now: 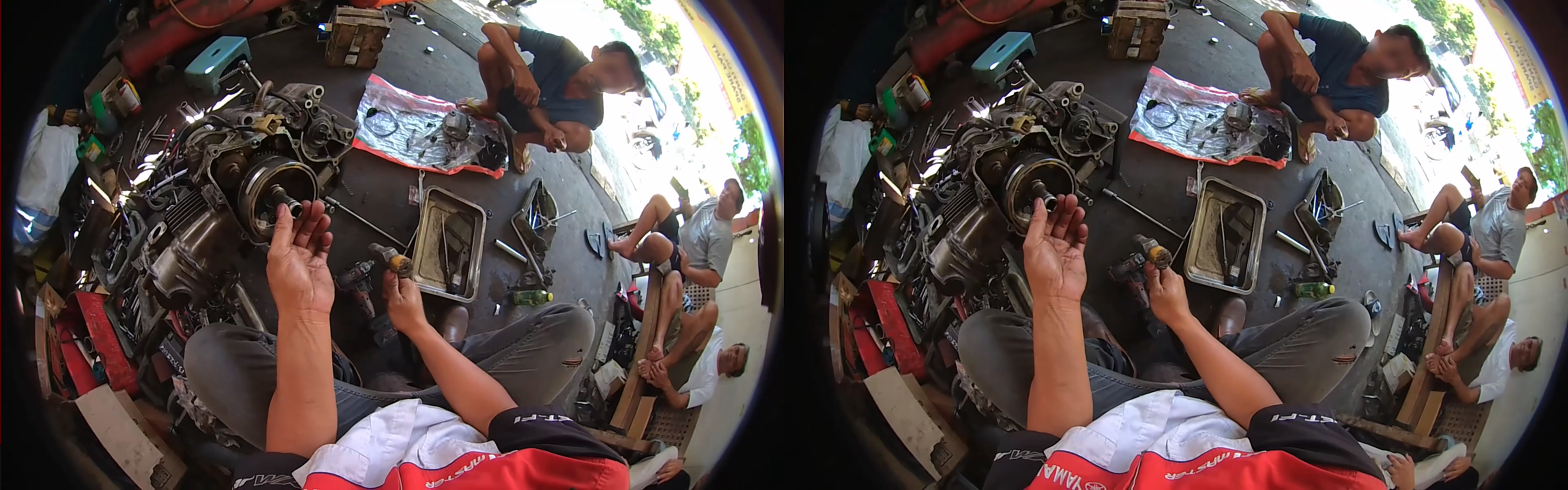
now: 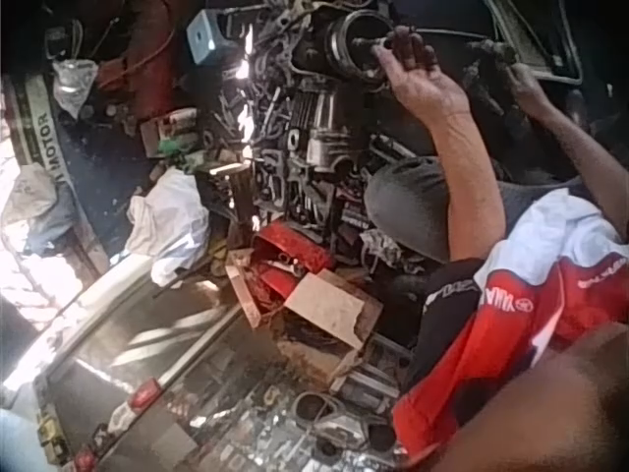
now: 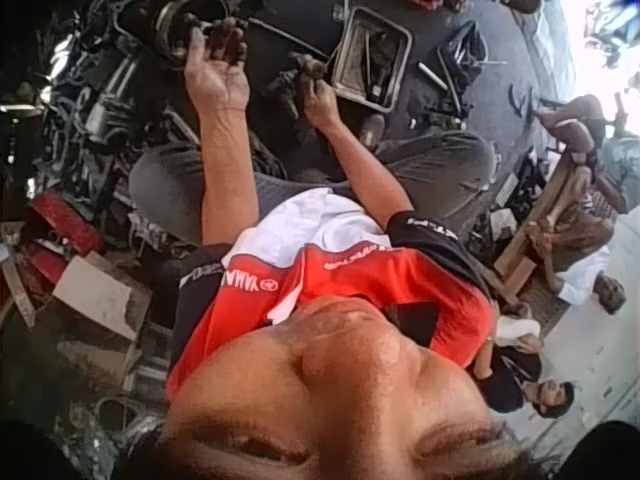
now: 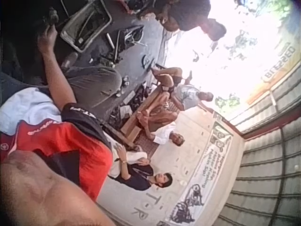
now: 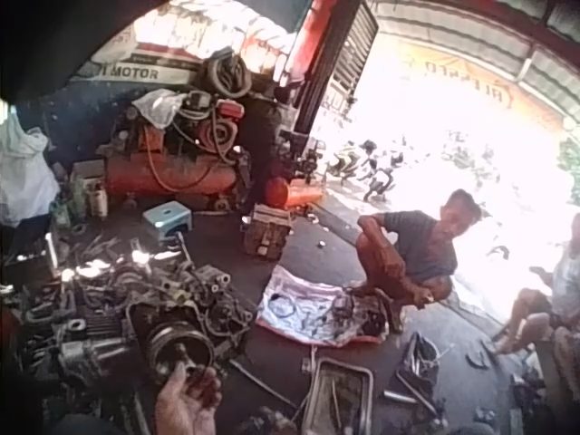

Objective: The recorder is disassembling or assembling parts of a motorcycle engine, specifically working on the flywheel/magneto area using various tools.

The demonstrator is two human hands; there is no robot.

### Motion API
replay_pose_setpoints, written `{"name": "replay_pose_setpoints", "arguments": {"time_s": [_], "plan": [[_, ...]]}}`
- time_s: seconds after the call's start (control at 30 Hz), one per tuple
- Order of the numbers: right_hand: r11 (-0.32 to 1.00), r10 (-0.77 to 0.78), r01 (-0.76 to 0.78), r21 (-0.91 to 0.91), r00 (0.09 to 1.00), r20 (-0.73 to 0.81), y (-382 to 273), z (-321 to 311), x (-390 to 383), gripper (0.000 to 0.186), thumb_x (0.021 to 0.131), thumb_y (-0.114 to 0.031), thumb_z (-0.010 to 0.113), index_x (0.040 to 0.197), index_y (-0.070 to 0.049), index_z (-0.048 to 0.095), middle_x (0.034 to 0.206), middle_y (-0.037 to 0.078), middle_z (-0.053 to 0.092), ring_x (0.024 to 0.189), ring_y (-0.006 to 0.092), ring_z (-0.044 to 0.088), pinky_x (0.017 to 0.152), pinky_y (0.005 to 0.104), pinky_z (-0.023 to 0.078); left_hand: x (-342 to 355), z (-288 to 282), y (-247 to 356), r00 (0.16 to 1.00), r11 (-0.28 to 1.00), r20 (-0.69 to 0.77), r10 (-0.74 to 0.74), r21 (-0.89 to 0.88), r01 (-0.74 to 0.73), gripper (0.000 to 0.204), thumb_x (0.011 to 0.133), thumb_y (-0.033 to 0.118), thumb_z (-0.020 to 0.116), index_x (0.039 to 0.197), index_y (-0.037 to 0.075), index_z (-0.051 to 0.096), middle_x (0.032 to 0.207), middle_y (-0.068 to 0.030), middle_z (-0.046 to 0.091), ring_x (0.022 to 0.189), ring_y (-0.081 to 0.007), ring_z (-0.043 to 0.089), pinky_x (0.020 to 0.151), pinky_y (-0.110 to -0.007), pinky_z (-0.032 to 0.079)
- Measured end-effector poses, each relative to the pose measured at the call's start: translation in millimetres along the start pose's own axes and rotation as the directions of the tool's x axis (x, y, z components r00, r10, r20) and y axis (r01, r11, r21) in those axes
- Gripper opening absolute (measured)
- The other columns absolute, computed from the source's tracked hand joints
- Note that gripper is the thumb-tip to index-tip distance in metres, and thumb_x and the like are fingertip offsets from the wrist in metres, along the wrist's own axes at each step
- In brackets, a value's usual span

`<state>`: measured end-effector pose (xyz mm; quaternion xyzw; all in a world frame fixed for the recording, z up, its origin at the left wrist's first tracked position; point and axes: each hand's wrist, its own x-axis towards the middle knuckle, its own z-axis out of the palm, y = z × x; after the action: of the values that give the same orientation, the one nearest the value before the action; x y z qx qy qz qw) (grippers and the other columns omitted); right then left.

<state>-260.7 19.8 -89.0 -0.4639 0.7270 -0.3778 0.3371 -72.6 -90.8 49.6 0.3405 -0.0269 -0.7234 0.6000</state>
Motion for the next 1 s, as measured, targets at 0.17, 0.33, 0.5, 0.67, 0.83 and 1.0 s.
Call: {"name": "replay_pose_setpoints", "arguments": {"time_s": [0.17, 0.33, 0.5, 0.67, 0.83, 1.0], "plan": [[0.992, 0.126, -0.127, 0.000, 0.980, 0.153, 9, 14, -12, 0.055, 0.115, -0.045, 0.053, 0.097, 0.003, 0.071, 0.069, 0.010, 0.064, 0.064, 0.0144, 0.055, 0.059, 0.0401, 0.044, 12, -10, -2, 0.966, 0.966, 0.256, -0.036, -0.239, 0.099, 0.038, 0.112, 0.036, 0.057, 0.131, 0.004, 0.069, 0.133, -0.0106, 0.075, 0.123, -0.0253, 0.067, 0.104, -0.041, 0.051], [0.992, 0.060, -0.084, 0.097, 0.971, 0.231, 10, 27, -20, 0.057, 0.116, -0.049, 0.049, 0.096, 0.000, 0.069, 0.068, 0.005, 0.061, 0.062, 0.0148, 0.057, 0.057, 0.0370, 0.043, 10, -3, -5, 0.997, 0.993, 0.059, 0.038, -0.112, -0.032, 0.032, 0.111, 0.034, 0.061, 0.124, 0.007, 0.069, 0.122, -0.0121, 0.077, 0.111, -0.0253, 0.071, 0.095, -0.037, 0.052], [0.992, 0.099, -0.075, -0.098, 0.957, 0.274, 11, 31, -22, 0.058, 0.114, -0.052, 0.050, 0.096, 0.002, 0.065, 0.076, 0.016, 0.069, 0.073, 0.0341, 0.068, 0.069, 0.0476, 0.051, 2, 9, -1, 0.999, 0.998, -0.021, 0.028, -0.047, -0.029, 0.037, 0.112, 0.038, 0.060, 0.127, 0.007, 0.069, 0.121, -0.0090, 0.077, 0.110, -0.0206, 0.070, 0.095, -0.035, 0.050], [0.969, 0.216, -0.178, -0.171, 0.948, 0.235, 45, 35, -5, 0.044, 0.111, -0.041, 0.060, 0.110, 0.003, 0.067, 0.094, 0.021, 0.074, 0.088, 0.0372, 0.073, 0.079, 0.0494, 0.053, -15, 6, -10, 0.999, 0.998, 0.019, -0.028, -0.064, 0.029, 0.041, 0.113, 0.042, 0.054, 0.128, 0.006, 0.068, 0.124, -0.0089, 0.076, 0.113, -0.0207, 0.068, 0.097, -0.038, 0.051], [0.934, 0.347, -0.357, 0.032, 0.923, 0.167, 91, 41, 54, 0.036, 0.103, -0.012, 0.063, 0.136, 0.001, 0.065, 0.105, 0.018, 0.075, 0.092, 0.0294, 0.072, 0.081, 0.0404, 0.057, -23, -3, -23, 0.999, 0.993, -0.033, -0.013, 0.121, 0.017, 0.035, 0.112, 0.037, 0.058, 0.127, 0.007, 0.070, 0.118, -0.0063, 0.076, 0.102, -0.0173, 0.069, 0.092, -0.035, 0.051], [0.897, 0.293, -0.232, -0.375, 0.950, 0.112, 110, 33, 104, 0.072, 0.082, -0.006, 0.063, 0.154, 0.003, 0.054, 0.132, 0.036, 0.069, 0.128, 0.0470, 0.066, 0.109, 0.0497, 0.053, -17, -11, -29, 0.999, 0.960, -0.029, -0.017, 0.277, 0.025, 0.028, 0.112, 0.031, 0.059, 0.125, 0.009, 0.071, 0.112, -0.0031, 0.077, 0.096, -0.0135, 0.069, 0.086, -0.032, 0.051]]}}
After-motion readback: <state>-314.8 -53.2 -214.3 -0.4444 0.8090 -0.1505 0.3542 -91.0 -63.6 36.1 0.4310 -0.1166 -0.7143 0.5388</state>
